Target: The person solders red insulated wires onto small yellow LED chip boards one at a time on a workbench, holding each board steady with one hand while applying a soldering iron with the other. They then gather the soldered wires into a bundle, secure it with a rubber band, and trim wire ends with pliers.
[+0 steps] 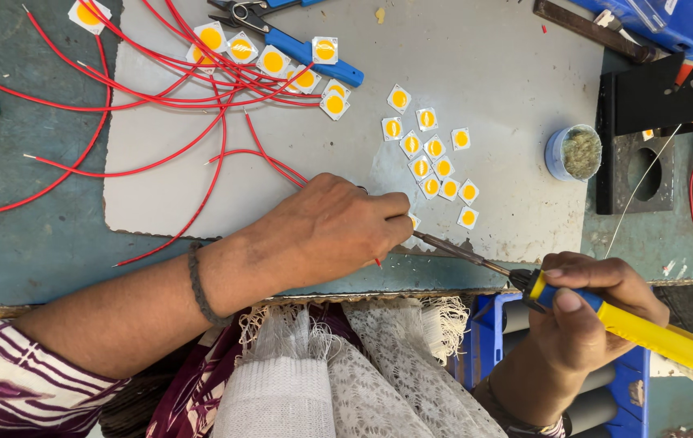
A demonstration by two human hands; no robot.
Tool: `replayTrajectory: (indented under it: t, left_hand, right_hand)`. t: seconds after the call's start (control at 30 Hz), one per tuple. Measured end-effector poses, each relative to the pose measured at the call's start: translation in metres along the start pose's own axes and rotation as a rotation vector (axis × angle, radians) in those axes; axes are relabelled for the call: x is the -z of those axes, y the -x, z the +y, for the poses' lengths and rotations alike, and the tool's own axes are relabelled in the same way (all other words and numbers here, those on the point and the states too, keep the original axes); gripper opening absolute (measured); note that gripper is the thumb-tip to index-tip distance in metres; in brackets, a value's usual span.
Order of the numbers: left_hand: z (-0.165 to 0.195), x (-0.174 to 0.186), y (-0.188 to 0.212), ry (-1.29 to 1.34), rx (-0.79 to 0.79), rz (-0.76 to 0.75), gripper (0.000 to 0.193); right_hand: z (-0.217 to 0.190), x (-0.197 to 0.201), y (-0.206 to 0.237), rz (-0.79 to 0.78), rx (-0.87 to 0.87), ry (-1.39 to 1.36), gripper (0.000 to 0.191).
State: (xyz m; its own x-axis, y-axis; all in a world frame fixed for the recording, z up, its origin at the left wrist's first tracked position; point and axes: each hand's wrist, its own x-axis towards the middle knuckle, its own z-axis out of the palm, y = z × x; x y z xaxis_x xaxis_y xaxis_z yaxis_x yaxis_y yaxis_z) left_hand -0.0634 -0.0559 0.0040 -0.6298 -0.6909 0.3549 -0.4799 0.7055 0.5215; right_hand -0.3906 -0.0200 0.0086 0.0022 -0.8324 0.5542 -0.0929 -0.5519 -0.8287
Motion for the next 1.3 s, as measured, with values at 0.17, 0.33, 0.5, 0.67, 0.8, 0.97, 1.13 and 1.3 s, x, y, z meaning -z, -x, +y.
replayTrajectory:
  t: [0.17, 0.33, 0.5, 0.67, 0.8, 0.97, 1.13, 1.3]
  left_hand:
    - [0.001, 0.003, 0.0, -0.003, -0.004, -0.012, 0.017]
    - [0.002, 0.005, -0.001, 0.012, 0.002, -0.022, 0.015]
    - [0.001, 0.006, 0.0, 0.012, -0.002, -0.033, 0.014]
    - [0.001, 0.005, 0.0, 0.009, 0.005, -0.045, 0.013]
    - [0.0, 0.006, 0.002, 0.059, 0.023, -0.034, 0.013]
    - [0.0, 0.006, 0.002, 0.078, 0.055, -0.042, 0.012]
    - [0.0, 0.005, 0.003, 0.087, 0.06, -0.041, 0.012]
    - [0.0, 0.006, 0.004, 0.07, 0.064, -0.05, 0.009]
  right_hand:
    - [-0.015, -0.012, -0.008, -0.081, -0.047, 0.043, 0.023]
    - [-0.032, -0.024, -0.029, -0.232, -0.016, 0.152, 0.022]
    - [-0.039, -0.029, -0.034, -0.252, 0.03, 0.187, 0.023]
    - [-0.036, -0.028, -0.033, -0.151, -0.033, 0.167, 0.026]
    - [-0.039, -0.032, -0.024, -0.164, -0.041, 0.192, 0.03]
    - [-0.042, -0.04, -0.029, -0.194, -0.04, 0.203, 0.029]
    - [-0.047, -0.046, -0.034, -0.242, -0.018, 0.245, 0.024]
    - [-0.052, -0.048, -0.037, -0.29, -0.004, 0.313, 0.02]
